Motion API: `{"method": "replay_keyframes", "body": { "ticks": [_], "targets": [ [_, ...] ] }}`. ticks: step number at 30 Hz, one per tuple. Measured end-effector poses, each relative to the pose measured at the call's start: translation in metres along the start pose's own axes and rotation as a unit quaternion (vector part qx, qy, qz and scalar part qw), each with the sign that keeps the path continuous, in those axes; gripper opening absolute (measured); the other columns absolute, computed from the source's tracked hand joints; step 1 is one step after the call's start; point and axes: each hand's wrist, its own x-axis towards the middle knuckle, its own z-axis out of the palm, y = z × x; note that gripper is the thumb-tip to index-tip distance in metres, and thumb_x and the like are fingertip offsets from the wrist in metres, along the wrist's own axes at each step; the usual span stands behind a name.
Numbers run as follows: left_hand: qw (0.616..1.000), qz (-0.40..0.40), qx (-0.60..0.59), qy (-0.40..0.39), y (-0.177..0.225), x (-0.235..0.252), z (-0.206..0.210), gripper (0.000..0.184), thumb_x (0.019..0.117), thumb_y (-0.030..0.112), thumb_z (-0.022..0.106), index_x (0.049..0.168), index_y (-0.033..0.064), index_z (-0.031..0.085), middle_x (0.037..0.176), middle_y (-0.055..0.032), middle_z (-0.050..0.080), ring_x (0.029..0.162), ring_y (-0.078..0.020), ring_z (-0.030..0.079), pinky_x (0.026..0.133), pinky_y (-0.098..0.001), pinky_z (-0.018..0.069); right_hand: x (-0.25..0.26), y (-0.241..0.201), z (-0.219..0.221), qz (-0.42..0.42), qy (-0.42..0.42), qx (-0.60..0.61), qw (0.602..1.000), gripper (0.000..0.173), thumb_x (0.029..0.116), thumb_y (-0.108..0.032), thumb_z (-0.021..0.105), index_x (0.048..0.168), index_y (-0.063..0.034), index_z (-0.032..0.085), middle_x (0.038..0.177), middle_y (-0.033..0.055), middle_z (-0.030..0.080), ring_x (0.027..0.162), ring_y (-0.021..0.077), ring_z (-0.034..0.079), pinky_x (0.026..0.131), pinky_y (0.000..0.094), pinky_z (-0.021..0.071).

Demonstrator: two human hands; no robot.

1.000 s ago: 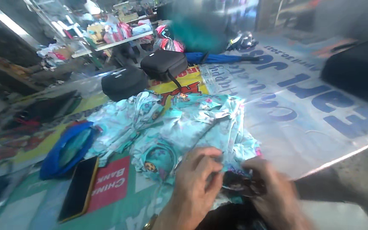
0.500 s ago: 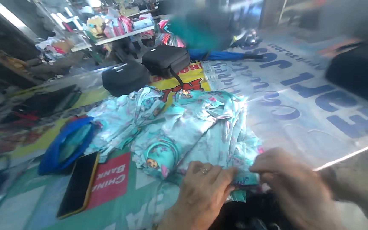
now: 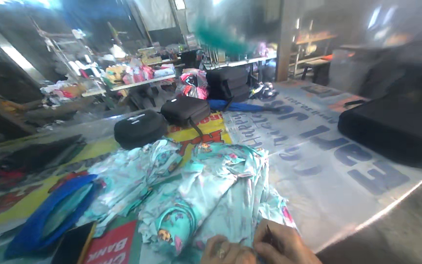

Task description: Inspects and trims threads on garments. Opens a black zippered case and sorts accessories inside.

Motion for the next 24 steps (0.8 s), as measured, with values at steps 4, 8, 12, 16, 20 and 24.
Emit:
{"method": "replay_keyframes", "body": {
  "ticks": [4,8,12,16,20,24],
  "targets": [
    [0.999,-0.031,-0.030,0.022,0.001,-0.004,0.005,0.017,0.1014,0.013,0.060,0.095,0.0064,0.074,0.091,-0.0085,0.076,0.087,-0.0189,0.071,0.100,-0.0381,0.0475,-0.003,0.000,0.000,-0.041,-0.029,-0.079,0.996,0.015,0.0937,-0.006,0.069,0.105,0.0041,0.069,0.095,0.0167,0.067,0.079,0.0166,0.066,0.072,0.0276,0.0564],
    [0.997,-0.043,-0.036,0.051,0.007,-0.005,0.007,0.014,0.1005,0.018,0.063,0.093,0.0110,0.073,0.093,-0.0077,0.072,0.095,-0.0179,0.066,0.096,-0.0338,0.0469,-0.007,0.001,0.007,-0.065,0.000,-0.142,0.988,0.011,0.0924,-0.005,0.070,0.100,0.0029,0.072,0.096,0.0172,0.069,0.087,0.0197,0.068,0.078,0.0279,0.0573],
    [0.994,-0.067,-0.061,0.058,0.013,-0.003,0.011,0.014,0.1005,0.020,0.064,0.094,0.0103,0.071,0.097,-0.0083,0.071,0.099,-0.0172,0.065,0.095,-0.0328,0.0472,-0.011,0.005,0.010,-0.080,0.028,-0.144,0.986,0.006,0.0898,0.000,0.069,0.093,0.0036,0.072,0.091,0.0159,0.071,0.086,0.0188,0.069,0.080,0.0264,0.0565],
    [0.982,-0.148,-0.109,0.048,0.018,0.001,0.013,0.023,0.0970,0.028,0.069,0.099,0.0049,0.068,0.097,-0.0097,0.074,0.095,-0.0160,0.068,0.094,-0.0365,0.0476,-0.015,0.003,0.010,-0.042,0.047,-0.104,0.993,0.009,0.0948,-0.001,0.064,0.098,0.0051,0.070,0.085,0.0138,0.070,0.069,0.0108,0.066,0.066,0.0219,0.0560],
    [0.980,-0.160,-0.115,0.012,0.016,0.006,0.008,0.018,0.0949,0.022,0.071,0.101,0.0050,0.070,0.093,-0.0073,0.073,0.091,-0.0149,0.068,0.092,-0.0390,0.0453,-0.014,0.009,0.008,-0.061,0.044,-0.061,0.995,0.011,0.0986,-0.008,0.065,0.097,0.0017,0.069,0.085,0.0086,0.070,0.069,0.0046,0.065,0.064,0.0174,0.0551],
    [0.994,-0.100,-0.050,0.019,0.009,0.002,0.016,0.010,0.0959,0.021,0.063,0.094,0.0149,0.071,0.092,-0.0014,0.072,0.090,-0.0128,0.067,0.088,-0.0372,0.0447,-0.015,0.019,0.009,-0.161,0.039,-0.100,0.981,0.015,0.0999,-0.016,0.066,0.093,-0.0035,0.066,0.094,0.0087,0.063,0.093,0.0085,0.062,0.082,0.0155,0.0521]
  ]
}}
